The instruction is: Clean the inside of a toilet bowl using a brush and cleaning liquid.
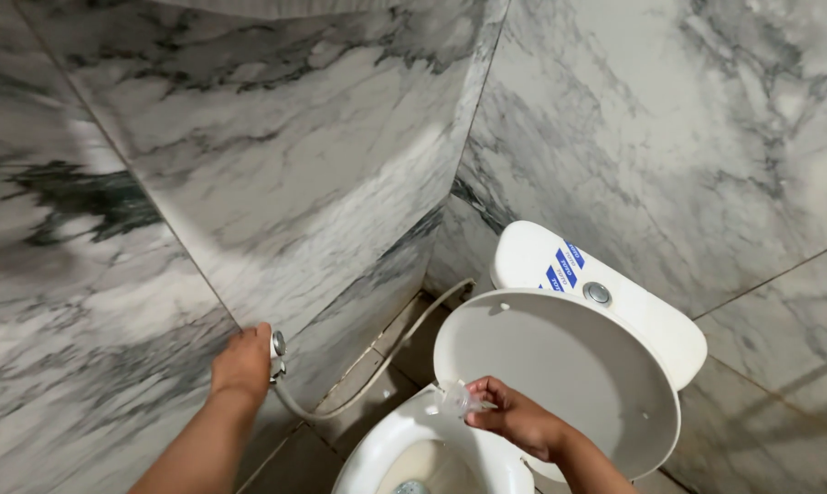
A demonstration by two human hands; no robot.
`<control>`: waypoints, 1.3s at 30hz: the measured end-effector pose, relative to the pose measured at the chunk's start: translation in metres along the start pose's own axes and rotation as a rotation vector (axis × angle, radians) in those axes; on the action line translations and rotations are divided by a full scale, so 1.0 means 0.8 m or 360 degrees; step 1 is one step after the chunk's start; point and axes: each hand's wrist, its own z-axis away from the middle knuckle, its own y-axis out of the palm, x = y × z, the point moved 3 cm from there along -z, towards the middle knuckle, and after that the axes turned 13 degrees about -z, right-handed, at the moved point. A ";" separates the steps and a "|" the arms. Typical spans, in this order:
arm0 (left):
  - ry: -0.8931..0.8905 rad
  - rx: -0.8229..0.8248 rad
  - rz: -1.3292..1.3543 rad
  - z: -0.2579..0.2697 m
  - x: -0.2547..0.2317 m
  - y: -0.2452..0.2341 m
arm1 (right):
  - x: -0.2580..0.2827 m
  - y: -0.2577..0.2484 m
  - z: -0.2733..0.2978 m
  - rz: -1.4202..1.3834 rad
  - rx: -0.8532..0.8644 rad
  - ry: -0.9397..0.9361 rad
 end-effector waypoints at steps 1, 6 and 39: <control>0.0006 0.0003 -0.0005 -0.004 0.002 0.009 | 0.005 0.005 0.005 -0.0008 -0.0003 0.0001; -0.0137 0.0133 -0.0034 0.002 -0.007 -0.020 | 0.030 0.006 0.019 -0.0225 0.0043 -0.0077; 0.0650 -0.0379 0.0250 0.057 -0.155 -0.373 | 0.159 -0.001 0.189 0.0978 -0.0359 -0.0646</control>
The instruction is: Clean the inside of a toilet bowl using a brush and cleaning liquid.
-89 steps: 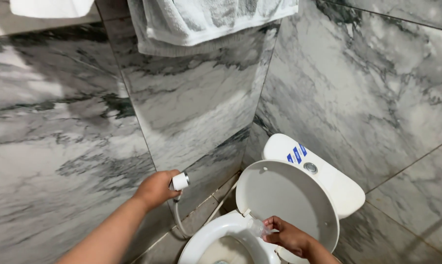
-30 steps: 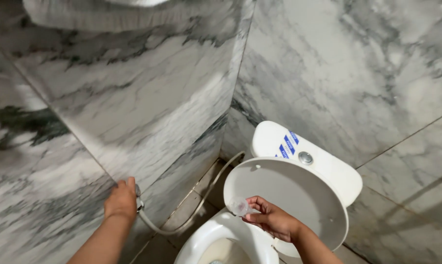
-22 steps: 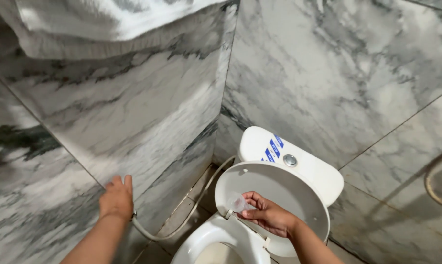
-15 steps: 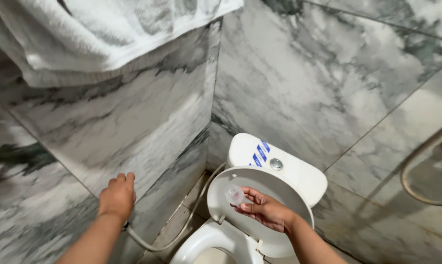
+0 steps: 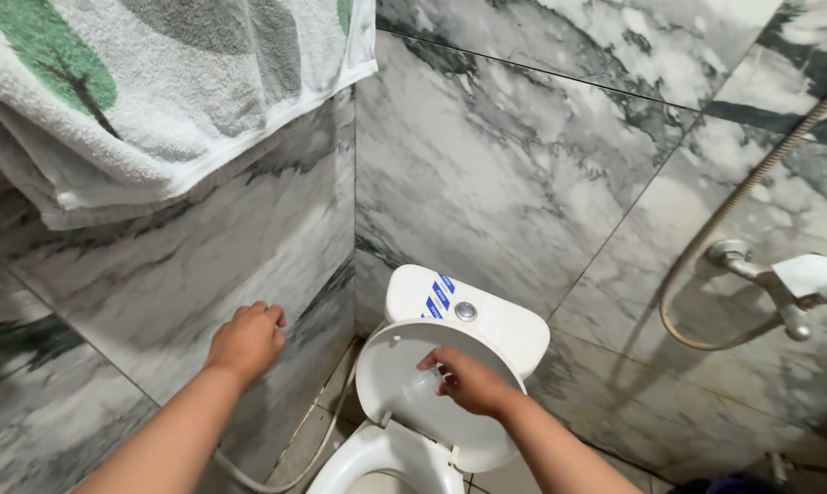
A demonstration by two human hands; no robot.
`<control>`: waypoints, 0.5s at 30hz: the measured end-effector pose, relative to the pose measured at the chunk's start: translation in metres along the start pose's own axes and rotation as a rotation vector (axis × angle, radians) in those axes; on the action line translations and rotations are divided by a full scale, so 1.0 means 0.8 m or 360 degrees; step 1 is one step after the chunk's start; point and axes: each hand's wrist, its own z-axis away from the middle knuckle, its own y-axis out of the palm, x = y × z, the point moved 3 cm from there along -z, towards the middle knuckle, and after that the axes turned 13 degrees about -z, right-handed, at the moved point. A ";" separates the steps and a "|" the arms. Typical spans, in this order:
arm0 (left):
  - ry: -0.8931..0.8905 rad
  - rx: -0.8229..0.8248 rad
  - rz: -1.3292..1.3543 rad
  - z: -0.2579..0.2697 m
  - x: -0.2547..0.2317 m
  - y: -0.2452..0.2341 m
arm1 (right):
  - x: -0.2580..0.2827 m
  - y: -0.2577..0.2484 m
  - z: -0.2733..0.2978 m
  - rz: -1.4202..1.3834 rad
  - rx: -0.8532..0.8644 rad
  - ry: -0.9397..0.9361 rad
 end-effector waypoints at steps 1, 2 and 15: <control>0.0006 -0.0002 -0.0001 0.001 -0.004 0.003 | 0.008 0.003 0.007 -0.0002 -0.0006 0.0000; 0.0023 0.0002 0.0025 0.001 -0.008 0.006 | 0.020 0.007 0.013 0.0370 0.0000 -0.0151; 0.0070 0.0093 0.0161 0.017 -0.026 0.026 | -0.053 0.003 0.002 -0.0498 -0.0059 0.0318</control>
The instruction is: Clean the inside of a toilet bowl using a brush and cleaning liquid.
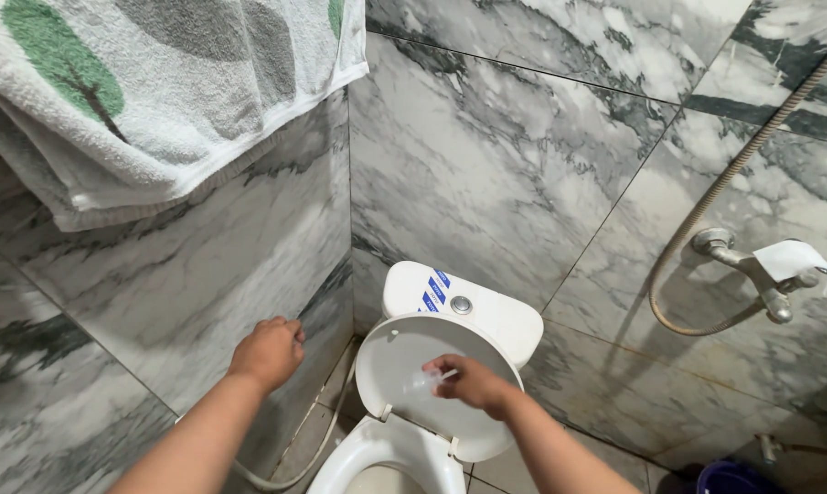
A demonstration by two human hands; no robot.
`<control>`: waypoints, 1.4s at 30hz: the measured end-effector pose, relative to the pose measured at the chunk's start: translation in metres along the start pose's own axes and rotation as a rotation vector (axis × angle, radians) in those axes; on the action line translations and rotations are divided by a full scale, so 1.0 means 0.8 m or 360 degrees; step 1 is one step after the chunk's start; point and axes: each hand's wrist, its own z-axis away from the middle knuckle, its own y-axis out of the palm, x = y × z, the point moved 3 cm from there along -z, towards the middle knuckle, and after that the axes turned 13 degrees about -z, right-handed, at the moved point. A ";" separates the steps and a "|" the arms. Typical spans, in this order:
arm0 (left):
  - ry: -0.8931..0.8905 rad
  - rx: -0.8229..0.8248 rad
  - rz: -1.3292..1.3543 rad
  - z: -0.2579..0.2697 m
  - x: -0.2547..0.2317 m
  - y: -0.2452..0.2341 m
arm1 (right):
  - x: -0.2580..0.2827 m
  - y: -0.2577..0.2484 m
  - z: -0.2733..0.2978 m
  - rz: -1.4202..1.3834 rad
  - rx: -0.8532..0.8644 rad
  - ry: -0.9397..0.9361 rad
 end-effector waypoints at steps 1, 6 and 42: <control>0.0001 0.0000 0.0000 -0.003 0.003 0.005 | 0.007 -0.002 0.010 -0.0001 0.0000 0.0000; 0.0051 -0.0101 0.0504 -0.033 0.010 0.018 | 0.054 -0.008 0.060 -0.1106 0.0173 0.0041; 0.1205 0.0261 0.0379 -0.097 -0.576 -0.010 | -0.009 -0.395 0.382 -0.1156 -0.0628 -0.0617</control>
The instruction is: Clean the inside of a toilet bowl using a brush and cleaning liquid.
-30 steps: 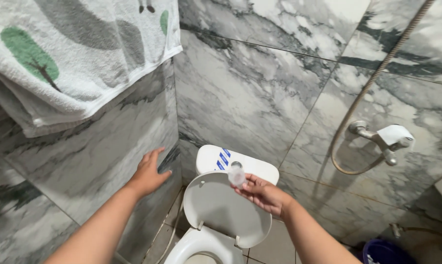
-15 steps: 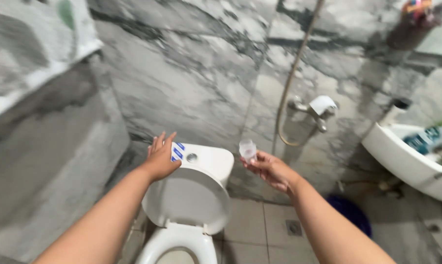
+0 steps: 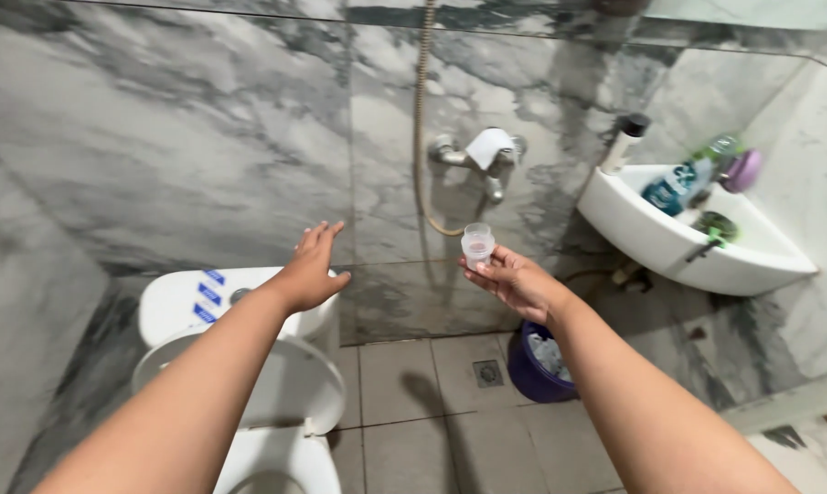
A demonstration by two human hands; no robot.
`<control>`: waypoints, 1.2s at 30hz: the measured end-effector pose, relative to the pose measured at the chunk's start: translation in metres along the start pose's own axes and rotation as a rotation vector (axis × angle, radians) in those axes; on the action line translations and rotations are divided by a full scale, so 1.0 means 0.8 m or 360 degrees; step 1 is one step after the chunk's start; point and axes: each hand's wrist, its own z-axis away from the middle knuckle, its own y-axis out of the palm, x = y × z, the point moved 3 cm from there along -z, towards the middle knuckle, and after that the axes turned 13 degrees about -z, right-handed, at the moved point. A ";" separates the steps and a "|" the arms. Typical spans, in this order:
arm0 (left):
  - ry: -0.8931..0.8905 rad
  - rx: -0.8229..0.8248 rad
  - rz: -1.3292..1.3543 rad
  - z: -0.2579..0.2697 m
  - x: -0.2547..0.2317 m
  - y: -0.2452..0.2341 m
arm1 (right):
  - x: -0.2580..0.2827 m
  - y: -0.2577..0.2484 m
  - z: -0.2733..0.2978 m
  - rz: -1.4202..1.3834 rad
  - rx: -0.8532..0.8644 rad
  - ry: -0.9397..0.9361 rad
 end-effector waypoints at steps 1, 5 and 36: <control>0.0020 0.0010 0.0006 -0.013 -0.015 0.003 | 0.009 -0.011 0.006 -0.0002 -0.0022 -0.0007; -0.0058 0.0087 -0.0061 -0.068 -0.060 0.019 | 0.046 -0.053 0.026 0.0027 -0.0126 -0.0092; 0.0809 0.0395 -0.0050 -0.384 -0.452 0.123 | 0.220 -0.321 0.159 0.0001 -0.0869 -0.0663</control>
